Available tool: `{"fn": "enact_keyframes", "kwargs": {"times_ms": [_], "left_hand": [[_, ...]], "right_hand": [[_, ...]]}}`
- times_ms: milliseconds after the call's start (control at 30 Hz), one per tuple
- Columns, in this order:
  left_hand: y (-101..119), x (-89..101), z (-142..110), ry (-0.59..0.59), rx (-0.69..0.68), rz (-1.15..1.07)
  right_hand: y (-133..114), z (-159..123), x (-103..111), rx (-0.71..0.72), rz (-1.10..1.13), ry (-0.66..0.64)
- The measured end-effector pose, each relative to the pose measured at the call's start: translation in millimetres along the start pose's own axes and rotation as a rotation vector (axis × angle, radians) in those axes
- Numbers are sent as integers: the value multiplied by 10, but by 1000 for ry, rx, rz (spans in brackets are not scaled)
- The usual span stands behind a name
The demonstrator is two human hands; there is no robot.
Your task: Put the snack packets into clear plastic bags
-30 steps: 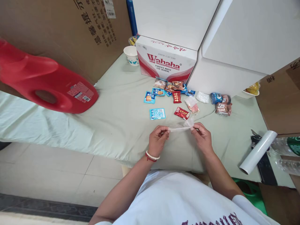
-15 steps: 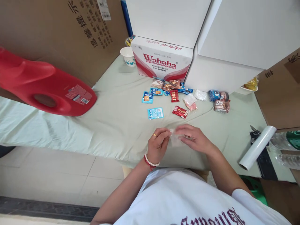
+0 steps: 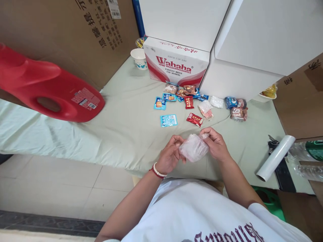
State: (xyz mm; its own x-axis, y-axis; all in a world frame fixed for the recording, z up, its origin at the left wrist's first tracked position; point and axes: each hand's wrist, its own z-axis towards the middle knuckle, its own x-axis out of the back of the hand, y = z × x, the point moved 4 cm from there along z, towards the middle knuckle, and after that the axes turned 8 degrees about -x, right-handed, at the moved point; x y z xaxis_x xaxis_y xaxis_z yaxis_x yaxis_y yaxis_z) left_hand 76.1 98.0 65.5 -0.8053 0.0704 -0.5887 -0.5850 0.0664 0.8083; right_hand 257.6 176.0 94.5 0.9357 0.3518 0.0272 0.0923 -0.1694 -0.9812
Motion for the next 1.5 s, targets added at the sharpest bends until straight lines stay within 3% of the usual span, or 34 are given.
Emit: {"fn": "enact_keyframes", "kwargs": {"times_ms": [100, 167, 233, 367, 500, 600, 700, 867, 1067, 1167, 1267, 1400, 1500], "left_hand": [[-99, -137, 7, -72, 122, -40], [-96, -185, 34, -49, 36, 84], [-54, -175, 54, 51, -85, 269], [70, -68, 34, 202, -237, 474], [147, -83, -9, 139, -345, 508], [130, -231, -32, 55, -372, 577], [141, -314, -71, 100, -437, 671], [192, -213, -143, 173, -437, 642], [208, -344, -150, 75, -572, 700], [244, -360, -184, 170, -610, 760], [305, -274, -259, 264, -624, 743], [325, -120, -323, 364, -560, 581], [286, -113, -287, 333, -452, 437]], "right_hand": [[32, 33, -168, -65, 44, 48], [63, 35, -268, -82, 33, 46], [99, 23, -329, -76, 2, 26], [122, 0, -260, -18, 68, 104], [72, -32, -211, 13, 150, 178], [49, -98, -338, -40, 132, 121], [43, -185, -457, -68, 115, 65], [40, -266, -357, -44, 177, 165], [64, -268, -435, -79, 142, 107], [97, -249, -465, -49, 122, 106], [104, -242, -355, 22, 149, 169], [41, -303, -140, 130, 204, 228], [11, -369, -31, 115, 271, 242]]}}
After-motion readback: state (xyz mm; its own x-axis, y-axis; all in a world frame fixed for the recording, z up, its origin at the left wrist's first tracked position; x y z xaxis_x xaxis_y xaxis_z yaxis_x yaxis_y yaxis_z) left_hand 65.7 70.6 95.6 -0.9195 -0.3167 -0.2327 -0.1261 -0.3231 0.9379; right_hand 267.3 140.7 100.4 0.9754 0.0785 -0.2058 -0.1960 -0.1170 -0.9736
